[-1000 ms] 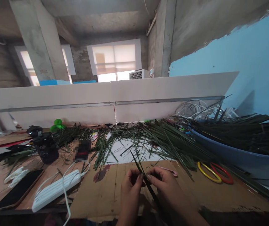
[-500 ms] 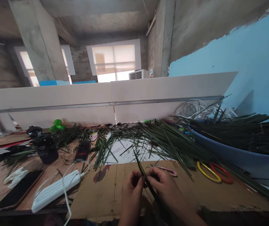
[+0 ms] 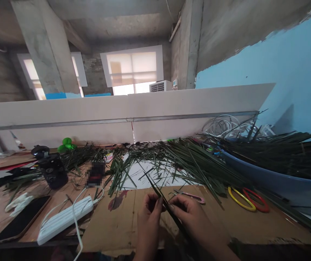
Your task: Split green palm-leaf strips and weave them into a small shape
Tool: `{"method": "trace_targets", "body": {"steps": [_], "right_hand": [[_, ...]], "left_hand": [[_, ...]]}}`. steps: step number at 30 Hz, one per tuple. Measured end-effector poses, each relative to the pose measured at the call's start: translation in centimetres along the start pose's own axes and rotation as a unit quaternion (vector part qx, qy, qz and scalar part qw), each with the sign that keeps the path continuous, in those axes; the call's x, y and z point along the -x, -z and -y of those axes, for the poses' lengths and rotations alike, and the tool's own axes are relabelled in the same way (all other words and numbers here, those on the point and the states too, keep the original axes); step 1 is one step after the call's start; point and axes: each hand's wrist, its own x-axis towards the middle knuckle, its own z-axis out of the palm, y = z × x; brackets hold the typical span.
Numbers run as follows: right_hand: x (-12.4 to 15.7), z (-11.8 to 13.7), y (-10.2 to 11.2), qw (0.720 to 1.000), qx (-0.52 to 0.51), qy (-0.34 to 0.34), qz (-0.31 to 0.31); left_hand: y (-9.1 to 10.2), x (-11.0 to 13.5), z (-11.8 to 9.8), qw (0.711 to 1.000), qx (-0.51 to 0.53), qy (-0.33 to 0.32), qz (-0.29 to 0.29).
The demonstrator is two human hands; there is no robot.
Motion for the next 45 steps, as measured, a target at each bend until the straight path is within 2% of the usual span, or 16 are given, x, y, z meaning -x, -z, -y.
{"method": "trace_targets", "body": {"steps": [6, 12, 15, 18, 21, 25, 29, 32, 37, 41, 45], "right_hand": [[-0.3, -0.4, 0.0, 1.000, 0.024, -0.004, -0.011], [-0.4, -0.7, 0.3, 0.999, -0.006, -0.017, -0.050], [-0.2, -0.5, 0.4, 0.999, -0.025, -0.020, -0.036], [-0.1, -0.5, 0.3, 1.000, -0.001, -0.010, -0.010], [0.0, -0.5, 0.2, 1.000, 0.023, -0.003, -0.011], [0.0, -0.4, 0.0, 0.999, 0.036, 0.002, -0.018], [-0.3, -0.8, 0.0, 0.999, 0.045, 0.001, -0.022], [-0.5, -1.2, 0.0, 0.998, 0.059, -0.012, -0.035], [-0.7, -1.5, 0.7, 0.993, 0.103, -0.007, -0.057], [-1.5, -2.3, 2.1, 0.978, 0.166, 0.014, -0.126], [-3.0, -3.8, 3.8, 0.964, 0.192, 0.012, -0.185]], "left_hand": [[-0.1, 0.4, 0.6, 0.999, -0.013, 0.001, 0.050], [-0.3, 0.2, -1.0, 1.000, -0.016, 0.003, -0.003], [-0.2, -0.1, -1.6, 1.000, -0.003, -0.001, -0.024], [-0.1, -0.3, -1.7, 0.999, -0.005, -0.001, -0.038], [-0.1, -0.4, -1.2, 0.999, 0.005, 0.007, -0.036], [-0.1, -0.2, 0.2, 0.999, 0.026, 0.031, 0.015], [-0.2, 0.2, 1.1, 0.999, 0.026, 0.017, 0.035], [-0.2, 0.3, 0.4, 1.000, 0.021, 0.005, 0.016], [0.5, -0.2, -1.9, 0.998, -0.025, -0.004, -0.056], [1.8, -0.8, -2.6, 0.993, -0.042, -0.030, -0.109], [3.1, -1.7, -2.3, 0.989, -0.008, -0.016, -0.146]]}}
